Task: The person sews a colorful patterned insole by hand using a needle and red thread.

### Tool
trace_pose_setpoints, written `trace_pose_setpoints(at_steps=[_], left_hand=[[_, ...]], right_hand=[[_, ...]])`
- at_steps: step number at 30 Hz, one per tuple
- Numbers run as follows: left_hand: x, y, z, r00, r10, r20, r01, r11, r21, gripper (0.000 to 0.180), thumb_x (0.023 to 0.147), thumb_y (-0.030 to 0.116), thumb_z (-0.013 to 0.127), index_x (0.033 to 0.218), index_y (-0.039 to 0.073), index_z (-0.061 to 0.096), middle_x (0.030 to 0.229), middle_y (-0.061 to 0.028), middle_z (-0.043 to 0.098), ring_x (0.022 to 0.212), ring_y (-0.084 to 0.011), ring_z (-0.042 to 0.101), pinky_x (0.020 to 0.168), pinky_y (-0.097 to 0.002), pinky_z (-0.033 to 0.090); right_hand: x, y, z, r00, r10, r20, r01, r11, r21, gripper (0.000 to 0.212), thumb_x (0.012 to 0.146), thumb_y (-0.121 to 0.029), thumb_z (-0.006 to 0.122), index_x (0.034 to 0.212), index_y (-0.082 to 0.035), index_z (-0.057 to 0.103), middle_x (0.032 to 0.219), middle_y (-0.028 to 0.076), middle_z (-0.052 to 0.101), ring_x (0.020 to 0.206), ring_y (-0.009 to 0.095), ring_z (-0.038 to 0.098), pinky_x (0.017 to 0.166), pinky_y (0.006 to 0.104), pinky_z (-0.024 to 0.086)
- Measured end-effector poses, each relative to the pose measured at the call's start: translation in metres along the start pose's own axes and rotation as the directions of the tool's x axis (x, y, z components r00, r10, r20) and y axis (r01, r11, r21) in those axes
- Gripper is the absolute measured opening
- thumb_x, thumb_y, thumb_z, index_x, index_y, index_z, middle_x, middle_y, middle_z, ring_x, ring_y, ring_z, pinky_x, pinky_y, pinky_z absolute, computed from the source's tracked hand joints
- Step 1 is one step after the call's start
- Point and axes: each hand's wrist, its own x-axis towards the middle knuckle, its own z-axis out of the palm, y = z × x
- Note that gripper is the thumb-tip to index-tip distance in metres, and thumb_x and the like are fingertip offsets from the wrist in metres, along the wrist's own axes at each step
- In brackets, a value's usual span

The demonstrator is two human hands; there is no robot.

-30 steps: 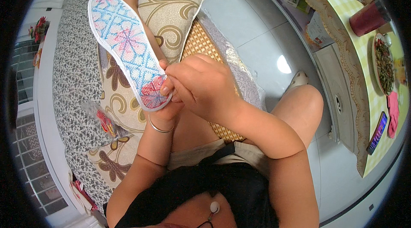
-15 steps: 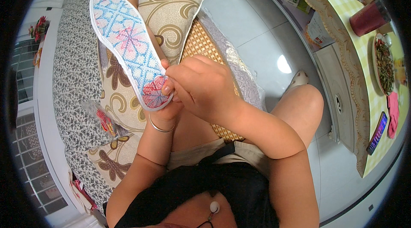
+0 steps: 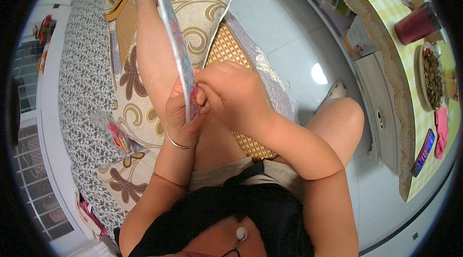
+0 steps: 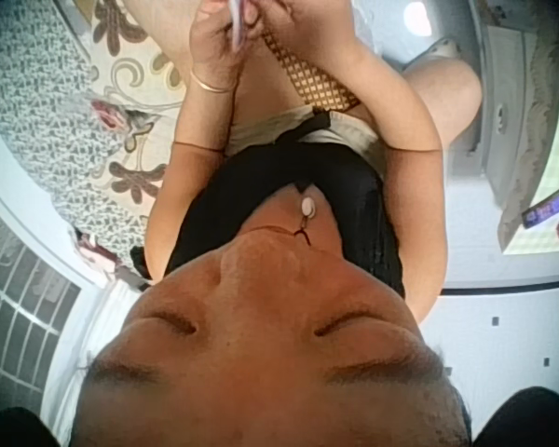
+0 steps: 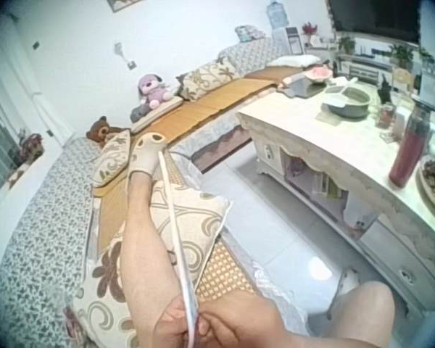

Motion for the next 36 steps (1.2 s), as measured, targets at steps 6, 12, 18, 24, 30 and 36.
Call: trace_pose_setpoints(at_steps=[6, 12, 18, 24, 30, 36], left_hand=[[0.006, 0.003, 0.005, 0.995, 0.083, -0.06, -0.081, 0.996, 0.035, 0.027, 0.083, -0.002, 0.057, 0.111, -0.001, 0.053, 0.085, -0.0077, 0.064, 0.047, -0.0013, 0.035, 0.044, -0.0134, 0.031], [0.004, 0.002, 0.011, 0.963, 0.243, -0.115, -0.198, 0.93, 0.31, 0.031, 0.081, -0.007, 0.058, 0.111, -0.004, 0.053, 0.083, -0.0089, 0.064, 0.051, -0.0016, 0.042, 0.045, -0.0133, 0.032], [0.002, -0.001, 0.017, 0.925, 0.348, -0.155, -0.22, 0.82, 0.528, 0.031, 0.082, -0.009, 0.057, 0.112, -0.005, 0.052, 0.079, -0.0057, 0.061, 0.051, -0.0012, 0.043, 0.044, -0.0131, 0.032], [0.003, -0.002, 0.013, 0.922, 0.371, -0.11, -0.241, 0.774, 0.585, 0.033, 0.082, -0.009, 0.057, 0.114, -0.007, 0.05, 0.079, -0.0069, 0.062, 0.055, -0.0018, 0.05, 0.044, -0.0136, 0.037], [0.002, 0.009, 0.015, 0.885, 0.435, -0.166, -0.244, 0.736, 0.631, 0.032, 0.081, -0.009, 0.058, 0.112, -0.007, 0.05, 0.077, -0.0062, 0.061, 0.053, -0.0017, 0.049, 0.042, -0.0139, 0.036], [-0.003, 0.002, 0.022, 0.918, 0.375, -0.132, -0.219, 0.755, 0.618, 0.028, 0.082, -0.009, 0.058, 0.109, -0.007, 0.051, 0.075, -0.0064, 0.061, 0.051, -0.0017, 0.048, 0.041, -0.014, 0.037]], right_hand=[[0.001, 0.027, -0.004, 0.89, 0.408, 0.204, -0.456, 0.792, 0.407, 0.006, 0.083, -0.002, 0.06, 0.087, 0.0, 0.064, 0.076, 0.004, 0.064, 0.068, 0.007, 0.058, 0.062, 0.0228, 0.047], [0.002, 0.027, 0.001, 0.882, 0.468, 0.049, -0.436, 0.773, 0.461, 0.012, 0.083, -0.002, 0.059, 0.094, 0.0, 0.064, 0.085, 0.004, 0.064, 0.074, 0.01, 0.057, 0.066, 0.0232, 0.045], [0.011, 0.019, -0.009, 0.964, -0.266, -0.019, 0.25, 0.926, -0.284, 0.019, 0.069, -0.003, 0.069, 0.088, -0.005, 0.065, 0.092, 0.007, 0.06, 0.087, 0.026, 0.055, 0.074, 0.0348, 0.046], [0.005, 0.004, -0.01, 0.991, 0.047, -0.125, 0.002, 0.932, 0.363, 0.009, 0.081, -0.005, 0.063, 0.087, -0.001, 0.058, 0.093, 0.013, 0.064, 0.08, 0.027, 0.061, 0.072, 0.0341, 0.052], [0.027, 0.013, -0.146, 0.833, 0.302, -0.464, 0.293, 0.47, 0.832, 0.016, 0.093, -0.003, 0.048, 0.108, 0.003, 0.048, 0.078, 0.005, 0.049, 0.065, 0.012, 0.041, 0.058, 0.0222, 0.04], [0.02, 0.014, -0.108, 0.818, 0.275, -0.505, -0.078, 0.923, 0.377, 0.015, 0.093, -0.008, 0.053, 0.105, -0.001, 0.059, 0.077, 0.003, 0.057, 0.062, 0.011, 0.048, 0.056, 0.0235, 0.04]])
